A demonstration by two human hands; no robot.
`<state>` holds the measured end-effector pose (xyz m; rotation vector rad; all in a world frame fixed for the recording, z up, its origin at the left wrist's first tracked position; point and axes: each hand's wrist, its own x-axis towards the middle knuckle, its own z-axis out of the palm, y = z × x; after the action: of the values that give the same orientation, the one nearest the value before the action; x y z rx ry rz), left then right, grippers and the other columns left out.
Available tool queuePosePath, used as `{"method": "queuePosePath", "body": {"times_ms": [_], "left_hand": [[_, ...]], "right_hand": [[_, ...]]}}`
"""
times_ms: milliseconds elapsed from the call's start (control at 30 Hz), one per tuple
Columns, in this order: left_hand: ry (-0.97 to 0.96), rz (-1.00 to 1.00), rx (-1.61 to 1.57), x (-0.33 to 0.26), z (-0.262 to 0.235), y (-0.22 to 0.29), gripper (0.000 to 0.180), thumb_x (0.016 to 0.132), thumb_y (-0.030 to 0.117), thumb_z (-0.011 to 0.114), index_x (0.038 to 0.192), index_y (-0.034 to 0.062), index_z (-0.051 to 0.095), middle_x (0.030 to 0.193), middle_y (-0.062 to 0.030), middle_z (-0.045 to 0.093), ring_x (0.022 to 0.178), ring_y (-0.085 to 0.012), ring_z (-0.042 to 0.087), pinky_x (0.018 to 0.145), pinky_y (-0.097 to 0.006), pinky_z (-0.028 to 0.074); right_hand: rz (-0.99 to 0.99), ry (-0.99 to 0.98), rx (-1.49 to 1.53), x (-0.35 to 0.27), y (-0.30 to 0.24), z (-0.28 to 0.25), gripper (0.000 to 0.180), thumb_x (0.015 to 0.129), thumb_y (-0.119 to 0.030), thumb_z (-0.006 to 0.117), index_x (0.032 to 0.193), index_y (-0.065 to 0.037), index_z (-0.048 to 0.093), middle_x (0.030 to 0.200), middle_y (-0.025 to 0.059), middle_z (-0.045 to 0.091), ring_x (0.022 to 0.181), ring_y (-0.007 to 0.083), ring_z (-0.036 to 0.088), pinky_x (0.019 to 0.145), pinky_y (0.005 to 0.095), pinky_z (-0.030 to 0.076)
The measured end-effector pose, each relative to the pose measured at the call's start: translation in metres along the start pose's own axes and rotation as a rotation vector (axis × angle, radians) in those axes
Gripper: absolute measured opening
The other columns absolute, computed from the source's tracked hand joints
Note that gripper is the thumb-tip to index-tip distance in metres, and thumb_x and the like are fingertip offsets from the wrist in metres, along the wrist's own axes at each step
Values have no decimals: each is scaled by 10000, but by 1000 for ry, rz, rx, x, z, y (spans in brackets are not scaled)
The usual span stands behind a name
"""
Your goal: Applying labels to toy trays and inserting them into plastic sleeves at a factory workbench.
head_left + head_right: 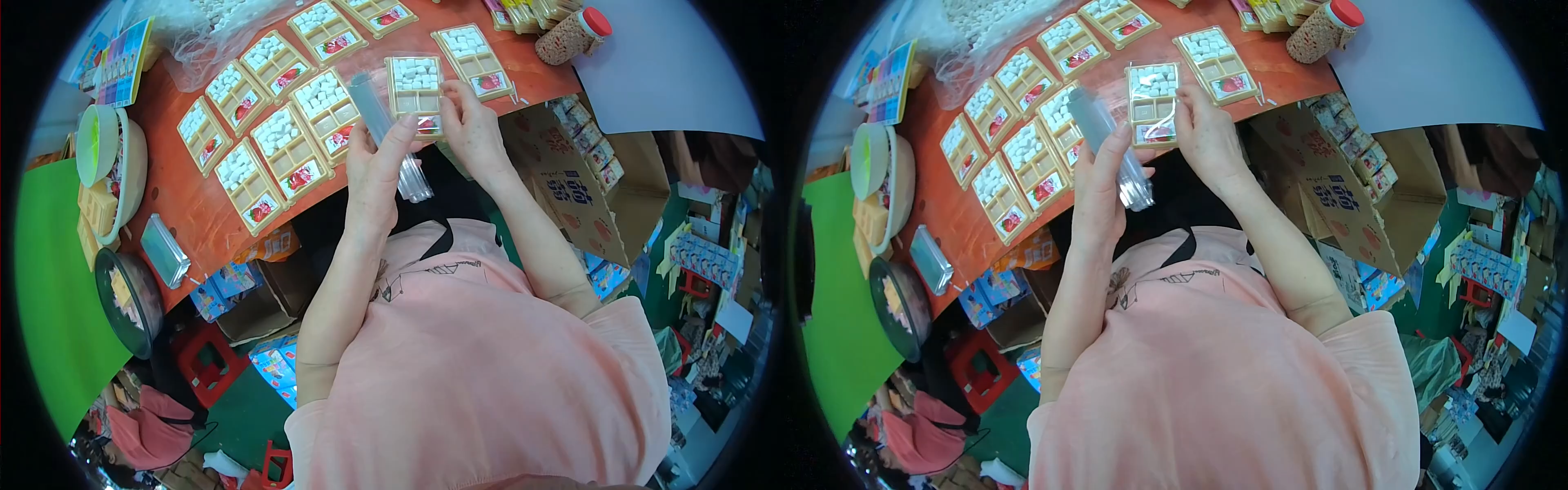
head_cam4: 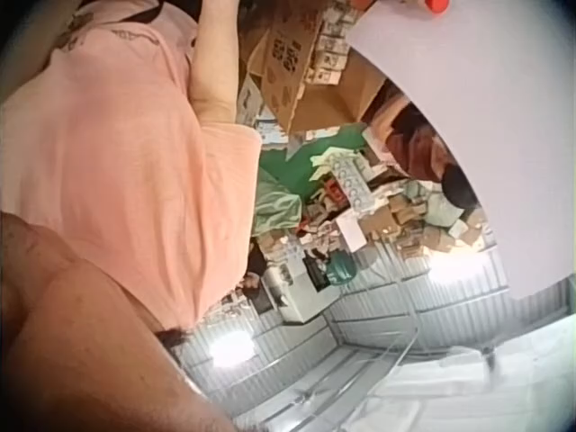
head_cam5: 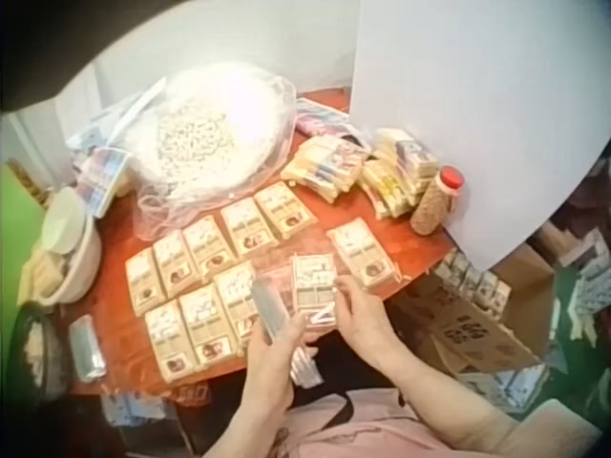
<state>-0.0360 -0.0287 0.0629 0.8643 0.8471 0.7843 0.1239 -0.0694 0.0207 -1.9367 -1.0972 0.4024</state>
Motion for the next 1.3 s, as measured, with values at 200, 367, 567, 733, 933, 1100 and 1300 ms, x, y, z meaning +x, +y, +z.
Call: {"method": "queuePosePath", "body": {"times_ms": [200, 367, 567, 733, 933, 1100, 1300], "left_hand": [[34, 46, 52, -1, -4, -2, 583, 900, 394, 742, 1218, -23, 486, 1071, -104, 608, 859, -145, 675, 685, -263, 572], [28, -66, 33, -2, -7, -10, 727, 851, 336, 807, 1344, -32, 420, 1162, -124, 604, 1014, -148, 589, 882, -291, 483], [45, -64, 31, -4, -5, -11, 708, 844, 331, 815, 1324, -21, 432, 1149, -116, 603, 1008, -140, 584, 880, -289, 477], [51, -68, 31, -2, -7, -16, 731, 840, 327, 816, 1342, -26, 418, 1149, -115, 601, 1008, -144, 585, 886, -291, 477], [104, -48, -11, -11, -8, -13, 737, 846, 307, 810, 1363, -38, 414, 1130, -103, 599, 972, -131, 580, 861, -283, 478], [112, -39, -14, -19, -13, -3, 635, 865, 305, 799, 1295, -23, 465, 1116, -77, 596, 930, -113, 589, 788, -262, 486], [134, -50, -120, -24, -17, 7, 571, 889, 352, 765, 1248, 2, 493, 1056, -68, 601, 890, -148, 651, 731, -298, 563]], "right_hand": [[-28, -89, -165, -4, -9, -3, 267, 988, -168, 582, 1216, -30, 566, 895, 236, 696, 866, 391, 703, 741, 447, 544], [-59, -188, -412, -13, -26, -13, 281, 931, -202, 658, 1156, -43, 606, 920, 217, 684, 828, 394, 688, 683, 477, 530], [-538, 113, -672, 5, -30, 1, 283, 888, -276, 706, 1019, -30, 651, 1123, 163, 577, 1000, 342, 591, 797, 457, 480], [-494, 10, -503, 19, -16, 39, 379, 888, -285, 681, 1139, -7, 624, 1247, 209, 537, 1200, 390, 500, 977, 504, 397], [-589, 30, -637, 21, -5, 49, 545, 912, -303, 579, 1350, 18, 532, 1433, 258, 480, 1376, 440, 412, 1165, 536, 270], [-574, -27, -663, 52, 2, 42, 513, 917, -235, 557, 1373, -3, 527, 1492, 206, 461, 1415, 365, 396, 1176, 467, 284], [-681, -82, -375, 69, 13, 24, 428, 883, -198, 639, 1253, 14, 613, 1404, 198, 549, 1330, 379, 494, 1115, 459, 392]]}}
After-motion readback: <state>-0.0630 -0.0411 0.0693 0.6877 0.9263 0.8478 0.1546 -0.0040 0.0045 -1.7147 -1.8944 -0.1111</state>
